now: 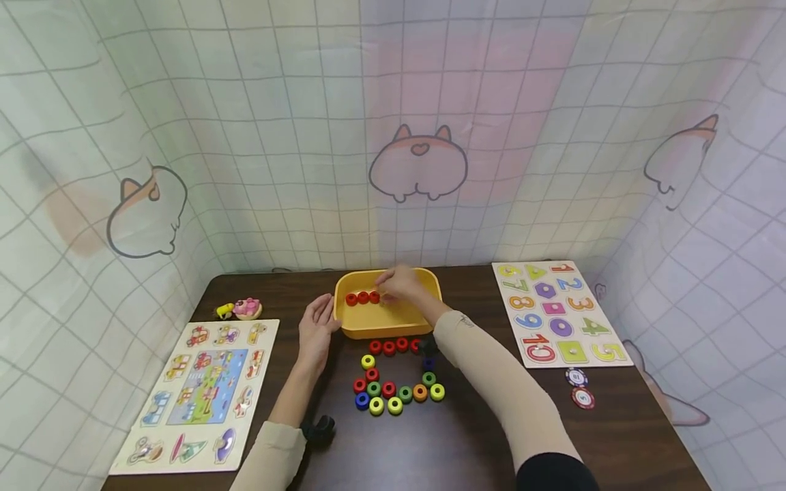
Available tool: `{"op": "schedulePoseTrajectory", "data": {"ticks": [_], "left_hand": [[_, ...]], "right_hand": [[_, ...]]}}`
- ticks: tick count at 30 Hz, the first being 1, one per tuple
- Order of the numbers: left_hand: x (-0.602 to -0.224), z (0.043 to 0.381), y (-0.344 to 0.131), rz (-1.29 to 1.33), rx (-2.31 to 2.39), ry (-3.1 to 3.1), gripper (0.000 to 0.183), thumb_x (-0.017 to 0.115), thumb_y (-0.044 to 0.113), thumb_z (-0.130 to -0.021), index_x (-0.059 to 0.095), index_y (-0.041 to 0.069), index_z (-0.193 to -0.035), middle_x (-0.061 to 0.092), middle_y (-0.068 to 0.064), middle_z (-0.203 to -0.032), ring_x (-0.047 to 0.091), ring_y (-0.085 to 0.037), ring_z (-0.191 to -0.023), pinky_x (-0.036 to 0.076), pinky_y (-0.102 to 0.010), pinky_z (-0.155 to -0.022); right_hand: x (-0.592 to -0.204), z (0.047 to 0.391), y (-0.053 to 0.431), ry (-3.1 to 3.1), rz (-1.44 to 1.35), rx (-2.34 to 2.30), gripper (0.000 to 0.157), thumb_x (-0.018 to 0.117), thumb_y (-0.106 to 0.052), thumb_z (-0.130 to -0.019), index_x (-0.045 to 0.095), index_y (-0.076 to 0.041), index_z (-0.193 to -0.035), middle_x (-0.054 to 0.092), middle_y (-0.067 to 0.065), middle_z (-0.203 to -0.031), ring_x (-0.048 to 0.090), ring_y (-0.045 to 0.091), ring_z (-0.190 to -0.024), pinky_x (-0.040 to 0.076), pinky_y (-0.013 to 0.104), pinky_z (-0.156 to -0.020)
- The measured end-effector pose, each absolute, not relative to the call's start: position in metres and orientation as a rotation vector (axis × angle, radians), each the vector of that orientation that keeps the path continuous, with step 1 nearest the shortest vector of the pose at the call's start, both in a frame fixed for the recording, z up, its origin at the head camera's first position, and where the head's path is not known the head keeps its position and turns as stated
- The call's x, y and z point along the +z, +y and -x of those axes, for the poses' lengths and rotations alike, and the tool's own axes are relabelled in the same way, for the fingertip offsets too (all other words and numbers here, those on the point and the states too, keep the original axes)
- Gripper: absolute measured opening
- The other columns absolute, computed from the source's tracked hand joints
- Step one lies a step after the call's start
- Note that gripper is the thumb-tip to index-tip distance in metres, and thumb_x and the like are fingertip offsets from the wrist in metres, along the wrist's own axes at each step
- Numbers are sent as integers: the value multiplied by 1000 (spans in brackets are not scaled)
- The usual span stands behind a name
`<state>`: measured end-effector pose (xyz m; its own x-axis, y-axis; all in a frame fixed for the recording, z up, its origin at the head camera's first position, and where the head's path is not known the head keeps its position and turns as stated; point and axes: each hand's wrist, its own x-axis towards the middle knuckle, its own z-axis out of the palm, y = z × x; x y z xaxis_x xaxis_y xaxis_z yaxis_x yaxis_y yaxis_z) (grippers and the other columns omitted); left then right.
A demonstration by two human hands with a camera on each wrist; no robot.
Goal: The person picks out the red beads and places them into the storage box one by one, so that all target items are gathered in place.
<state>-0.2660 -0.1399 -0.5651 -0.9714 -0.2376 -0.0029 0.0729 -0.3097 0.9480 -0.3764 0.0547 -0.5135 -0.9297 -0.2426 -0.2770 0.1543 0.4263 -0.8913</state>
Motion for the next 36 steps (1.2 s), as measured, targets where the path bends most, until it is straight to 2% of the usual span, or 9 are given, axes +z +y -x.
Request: {"op": "schedulePoseTrajectory", "data": {"ticks": [4, 11, 16, 20, 23, 27, 30, 36], "left_hand": [[-562, 266, -139, -203, -2390, -1722, 68, 53, -23, -81, 38, 1, -143, 36, -15, -152, 38, -21, -140, 35, -36, -112], [-560, 265, -139, -237, -2369, -1754, 68, 53, -22, -82, 39, 3, -143, 37, -14, -152, 38, -21, -140, 37, -33, -110], [-561, 266, -139, -247, -2365, -1767, 66, 52, -22, -83, 39, 4, -143, 38, -13, -152, 39, -21, -140, 38, -32, -109], [-561, 266, -138, -233, -2368, -1773, 66, 52, -21, -84, 39, 4, -143, 37, -14, -152, 39, -20, -139, 37, -32, -110], [-561, 265, -139, -232, -2367, -1766, 66, 52, -22, -83, 39, 4, -143, 37, -14, -152, 39, -20, -139, 37, -33, -110], [-560, 265, -139, -237, -2359, -1756, 66, 51, -22, -83, 39, 3, -143, 38, -14, -151, 38, -22, -140, 37, -35, -110], [-561, 265, -138, -250, -2364, -1761, 66, 52, -21, -83, 39, 4, -143, 38, -13, -151, 38, -22, -140, 36, -36, -111], [-560, 265, -137, -261, -2361, -1785, 67, 52, -21, -83, 39, 4, -143, 38, -12, -151, 38, -21, -140, 36, -36, -112]], "right_hand": [[-485, 356, 72, 2321, 253, -1486, 21, 68, -6, -89, 70, 3, -108, 70, 19, -108, 70, 37, -93, 58, 47, -81], [-460, 309, 96, 2334, 458, -1369, 13, 72, -11, -88, 74, -6, -99, 74, 10, -95, 72, 34, -85, 61, 38, -68], [-473, 280, 119, 2425, 469, -1233, 8, 73, -14, -87, 76, -13, -94, 74, 4, -87, 72, 27, -79, 61, 38, -67], [-486, 262, 137, 2566, 469, -1063, 8, 74, -17, -86, 77, -17, -93, 73, -2, -88, 69, 23, -77, 58, 31, -62], [-496, 254, 145, 2623, 494, -965, 13, 74, -18, -86, 78, -16, -99, 72, -5, -92, 65, 16, -71, 53, 28, -58], [-515, 251, 148, 2614, 498, -961, 24, 73, -18, -87, 75, -17, -110, 71, -1, -91, 59, 12, -60, 48, 27, -52], [-531, 251, 149, 2586, 483, -1022, 26, 73, -18, -88, 74, -17, -113, 70, 0, -93, 61, 13, -59, 49, 27, -51], [-549, 252, 151, 2497, 448, -1203, 20, 74, -19, -87, 75, -12, -106, 74, 1, -93, 69, 17, -69, 59, 33, -59]]}}
